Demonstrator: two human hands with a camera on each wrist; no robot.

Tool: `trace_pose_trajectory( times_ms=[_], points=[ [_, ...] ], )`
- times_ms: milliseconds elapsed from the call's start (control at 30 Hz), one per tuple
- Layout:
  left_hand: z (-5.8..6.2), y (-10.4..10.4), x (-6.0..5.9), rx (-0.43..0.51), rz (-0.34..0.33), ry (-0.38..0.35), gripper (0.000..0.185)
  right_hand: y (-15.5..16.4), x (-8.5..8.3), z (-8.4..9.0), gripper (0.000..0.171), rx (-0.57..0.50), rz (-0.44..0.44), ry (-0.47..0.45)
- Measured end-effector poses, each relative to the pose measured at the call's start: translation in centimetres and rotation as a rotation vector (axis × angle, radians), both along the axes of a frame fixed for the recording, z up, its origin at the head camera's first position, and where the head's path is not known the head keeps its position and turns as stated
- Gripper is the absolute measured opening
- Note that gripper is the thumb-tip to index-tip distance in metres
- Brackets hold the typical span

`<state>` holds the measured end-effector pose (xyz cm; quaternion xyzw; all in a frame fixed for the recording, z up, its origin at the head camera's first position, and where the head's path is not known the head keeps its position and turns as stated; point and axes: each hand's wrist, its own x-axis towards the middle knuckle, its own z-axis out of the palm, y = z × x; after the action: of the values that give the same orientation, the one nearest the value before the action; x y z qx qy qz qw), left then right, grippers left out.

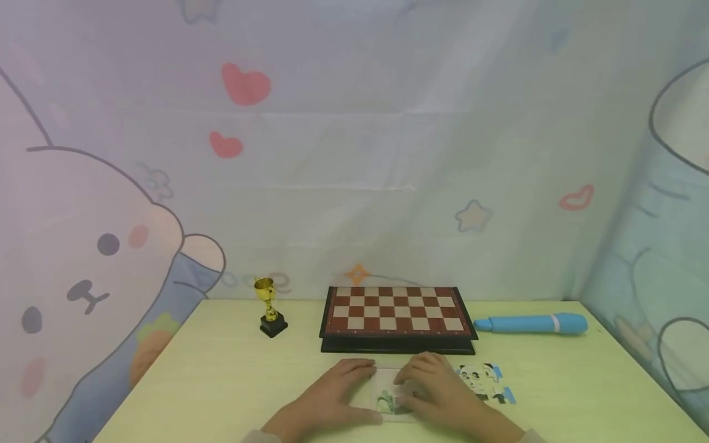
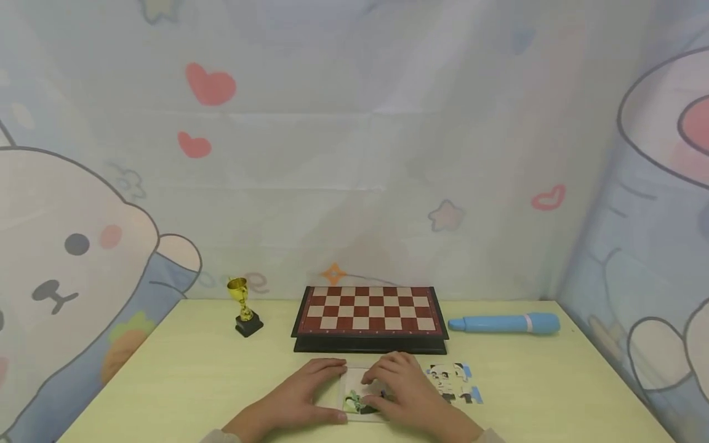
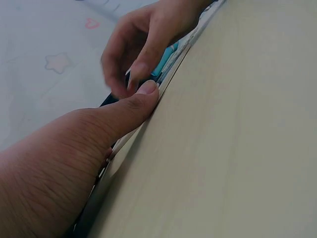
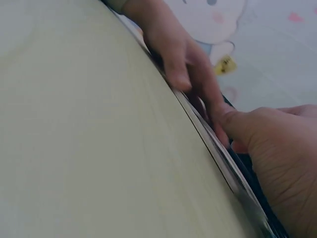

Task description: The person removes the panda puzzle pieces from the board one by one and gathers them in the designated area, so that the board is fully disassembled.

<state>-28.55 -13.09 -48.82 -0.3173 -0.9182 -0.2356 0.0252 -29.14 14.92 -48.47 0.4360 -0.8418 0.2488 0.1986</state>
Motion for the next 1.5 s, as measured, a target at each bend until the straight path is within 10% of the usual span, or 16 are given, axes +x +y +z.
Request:
trace_pose_trajectory(
  times_ms=[200,1033,1233,1500],
  points=[
    [-0.1,0.3,0.1,-0.002,-0.006,-0.021,0.089,-3.1,0.0,-0.6,0.026,0.053,0.046,-0.158],
    [0.0,0.0,-0.2,-0.005,-0.006,0.013,0.088,-3.2,-0.4,-0.9,0.028,0.105,-0.014,-0.078],
    [0.1,-0.1,-0.3,-0.012,0.003,0.006,0.088,-3.3,-0.4,-0.7,0.021,0.027,0.055,-0.075],
    [0.0,-0.1,-0.2,-0.002,0.001,-0.019,0.087,-3.1,-0.5,-1.0,0.014,-0.137,0.15,-0.295]
  ],
)
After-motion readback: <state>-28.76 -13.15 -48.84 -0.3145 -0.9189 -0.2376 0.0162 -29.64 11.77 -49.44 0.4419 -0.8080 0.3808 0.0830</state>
